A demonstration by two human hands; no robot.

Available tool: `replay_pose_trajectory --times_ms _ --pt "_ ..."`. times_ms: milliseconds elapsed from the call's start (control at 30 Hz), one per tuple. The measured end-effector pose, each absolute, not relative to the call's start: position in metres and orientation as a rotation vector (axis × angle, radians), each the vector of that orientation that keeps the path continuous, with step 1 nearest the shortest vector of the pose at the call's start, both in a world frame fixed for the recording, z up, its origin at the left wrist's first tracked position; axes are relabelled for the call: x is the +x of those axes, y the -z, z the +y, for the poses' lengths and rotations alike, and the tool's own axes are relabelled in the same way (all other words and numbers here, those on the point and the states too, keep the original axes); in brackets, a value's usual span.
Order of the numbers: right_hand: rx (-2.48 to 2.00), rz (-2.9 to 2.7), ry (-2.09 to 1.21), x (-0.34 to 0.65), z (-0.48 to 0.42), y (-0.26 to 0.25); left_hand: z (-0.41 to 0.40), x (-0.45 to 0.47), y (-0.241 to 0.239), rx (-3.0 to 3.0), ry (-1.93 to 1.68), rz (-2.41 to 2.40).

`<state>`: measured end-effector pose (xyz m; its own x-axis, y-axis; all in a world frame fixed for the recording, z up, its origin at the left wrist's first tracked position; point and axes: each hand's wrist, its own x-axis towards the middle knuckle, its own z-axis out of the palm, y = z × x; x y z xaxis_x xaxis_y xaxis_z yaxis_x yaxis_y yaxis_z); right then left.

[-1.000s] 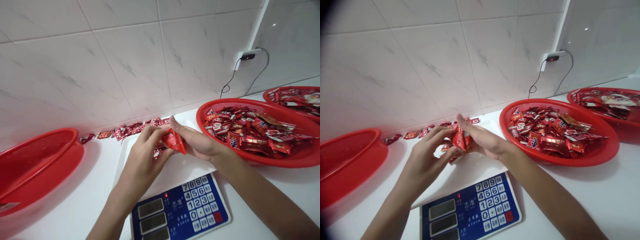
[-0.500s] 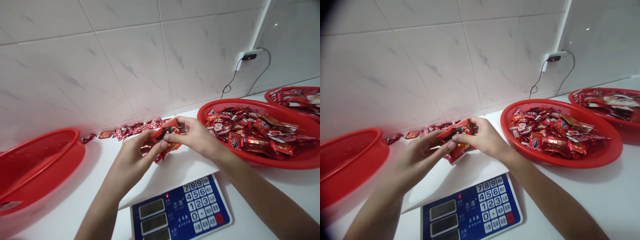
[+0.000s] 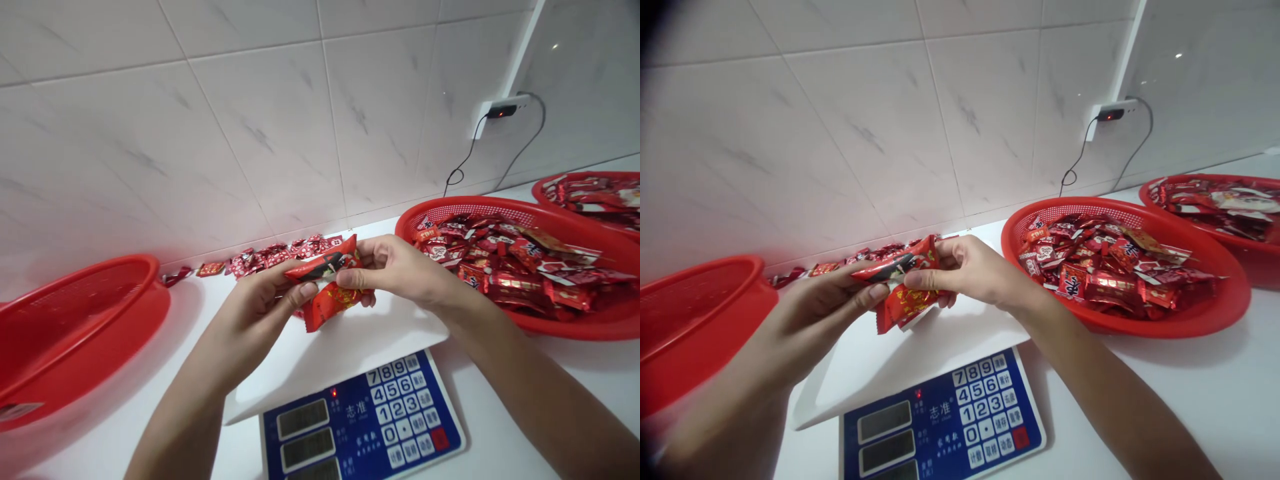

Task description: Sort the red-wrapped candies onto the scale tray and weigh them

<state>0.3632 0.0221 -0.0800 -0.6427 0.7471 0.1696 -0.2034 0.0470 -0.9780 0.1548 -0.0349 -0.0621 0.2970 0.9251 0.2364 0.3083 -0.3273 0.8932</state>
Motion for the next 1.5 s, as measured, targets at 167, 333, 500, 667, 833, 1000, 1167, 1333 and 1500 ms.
replay_pose_trajectory --times_ms 167,333,500,667,833,1000,1167,1333,1500 --pt "-0.556 -1.637 -1.751 0.366 0.025 0.081 -0.034 0.151 0.061 1.865 -0.981 1.165" --pt "-0.584 -1.651 -1.803 0.37 0.026 0.079 -0.035 0.151 0.058 1.846 -0.949 1.156" --pt "-0.605 -1.664 -1.823 0.37 0.028 0.081 -0.035 0.151 0.058 1.851 -0.919 1.175" --pt "-0.54 -1.668 -1.84 0.369 0.028 0.08 -0.036 0.149 0.058 1.885 -0.954 1.171" --pt "-0.754 -1.636 -1.671 0.369 0.031 0.082 -0.036 0.145 0.058 2.165 -1.004 1.518" --pt "-0.738 -1.504 -1.838 0.371 0.028 0.081 -0.039 0.148 0.061 2.453 -1.223 1.619" --pt "-0.744 -1.541 -1.602 0.371 0.023 0.076 -0.04 0.148 0.057 2.466 -0.884 1.285" --pt "-0.617 -1.642 -1.459 0.37 0.026 0.079 -0.035 0.145 0.058 2.045 -1.061 1.431" --pt "-0.488 -1.67 -1.486 0.369 0.025 0.082 -0.03 0.146 0.062 1.897 -0.822 1.271"
